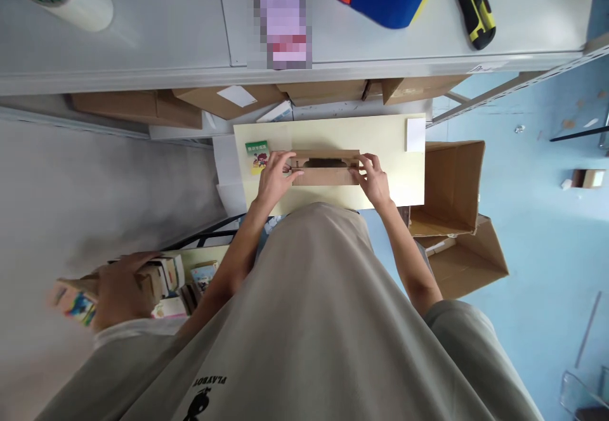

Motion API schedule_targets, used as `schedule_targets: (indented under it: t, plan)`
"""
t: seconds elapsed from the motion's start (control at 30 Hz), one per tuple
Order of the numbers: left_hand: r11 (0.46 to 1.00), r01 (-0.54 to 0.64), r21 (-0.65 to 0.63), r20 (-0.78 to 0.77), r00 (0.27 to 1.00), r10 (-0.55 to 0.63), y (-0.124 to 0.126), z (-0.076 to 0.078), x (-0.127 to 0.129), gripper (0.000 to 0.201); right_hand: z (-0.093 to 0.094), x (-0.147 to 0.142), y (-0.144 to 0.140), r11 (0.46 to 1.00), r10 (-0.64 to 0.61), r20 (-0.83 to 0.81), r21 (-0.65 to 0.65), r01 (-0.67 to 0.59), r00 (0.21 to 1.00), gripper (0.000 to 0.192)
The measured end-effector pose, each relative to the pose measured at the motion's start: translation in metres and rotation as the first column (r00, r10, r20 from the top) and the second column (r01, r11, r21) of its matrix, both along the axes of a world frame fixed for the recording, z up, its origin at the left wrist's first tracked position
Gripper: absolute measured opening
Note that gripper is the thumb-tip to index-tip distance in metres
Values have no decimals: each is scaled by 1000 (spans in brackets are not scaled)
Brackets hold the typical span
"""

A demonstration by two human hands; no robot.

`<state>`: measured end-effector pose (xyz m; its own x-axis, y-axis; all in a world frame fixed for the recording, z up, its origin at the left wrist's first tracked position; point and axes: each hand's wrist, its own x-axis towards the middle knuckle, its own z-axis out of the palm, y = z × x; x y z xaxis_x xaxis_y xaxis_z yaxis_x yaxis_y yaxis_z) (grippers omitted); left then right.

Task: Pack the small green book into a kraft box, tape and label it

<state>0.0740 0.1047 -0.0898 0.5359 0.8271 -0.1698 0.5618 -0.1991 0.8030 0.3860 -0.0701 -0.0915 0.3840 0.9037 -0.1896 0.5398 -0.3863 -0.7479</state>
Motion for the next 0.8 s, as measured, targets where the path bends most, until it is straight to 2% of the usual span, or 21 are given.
schedule_targets:
  t: [0.1, 0.2, 0.37, 0.47, 0.57, 0.63, 0.7, 0.8]
  plan:
    - [1000, 19, 10, -17, 1000, -19, 1, 0, -1, 25, -5, -2, -4, 1000, -1, 50, 6, 1, 999, 58]
    - [1000, -7, -10, 17, 1000, 7, 0, -5, -1, 18, -6, -8, -4, 998, -44, 12, 40, 44, 999, 67]
    - [984, -138, -112, 111, 982, 151, 0, -24, 2, 38, -8, -14, 3, 973, -204, -154, 76, 217, 967, 68]
    - [953, -193, -233, 146, 962, 230, 2, -37, 5, 59, -12, -12, 7, 959, -273, -248, 1, 282, 929, 75]
    - [935, -139, -326, 212, 953, 216, 3, -42, 7, 81, -12, -10, 6, 957, -290, -303, -71, 282, 908, 94]
    - [929, -85, -360, 252, 950, 184, 3, -41, 6, 87, -6, -9, 0, 960, -280, -320, -78, 270, 905, 98]
    - [920, -59, -387, 268, 948, 173, 3, -40, 5, 88, 1, -10, -7, 960, -278, -314, -68, 271, 908, 96]
    - [912, -40, -408, 268, 950, 162, 3, -43, 9, 78, 7, -11, -16, 952, -305, -280, -71, 297, 910, 93]
